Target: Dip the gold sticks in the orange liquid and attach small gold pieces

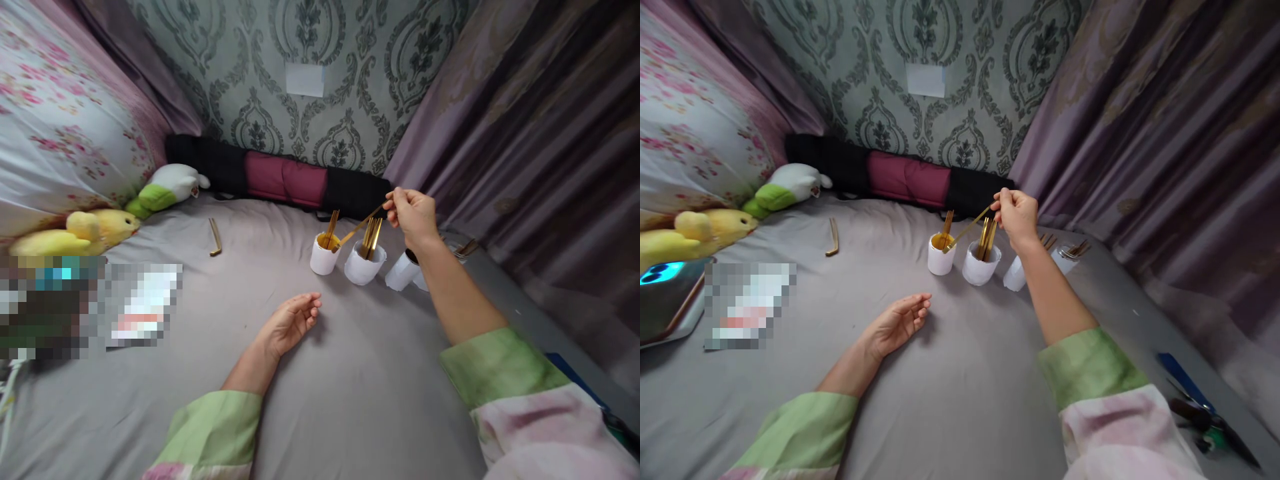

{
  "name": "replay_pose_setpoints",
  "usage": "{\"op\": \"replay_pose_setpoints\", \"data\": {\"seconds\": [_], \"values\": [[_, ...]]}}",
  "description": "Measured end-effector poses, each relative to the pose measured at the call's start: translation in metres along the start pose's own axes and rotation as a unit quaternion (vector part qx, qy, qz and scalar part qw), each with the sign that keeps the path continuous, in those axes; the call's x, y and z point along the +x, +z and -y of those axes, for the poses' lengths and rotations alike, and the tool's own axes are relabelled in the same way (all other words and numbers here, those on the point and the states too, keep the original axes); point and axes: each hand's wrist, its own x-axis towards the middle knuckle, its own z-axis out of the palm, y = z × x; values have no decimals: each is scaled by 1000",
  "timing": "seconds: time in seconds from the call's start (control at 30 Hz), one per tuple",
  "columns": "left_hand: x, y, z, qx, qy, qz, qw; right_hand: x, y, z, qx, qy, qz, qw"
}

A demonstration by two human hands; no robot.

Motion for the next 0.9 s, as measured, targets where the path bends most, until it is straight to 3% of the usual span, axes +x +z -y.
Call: {"op": "replay_pose_setpoints", "data": {"seconds": [0.5, 0.9], "values": [[-1, 1, -1, -3, -4, -4, 1000, 16, 22, -18, -69, -49, -4, 996], [-1, 2, -2, 0, -2, -3, 1000, 18, 34, -33, -108, -46, 48, 992]]}}
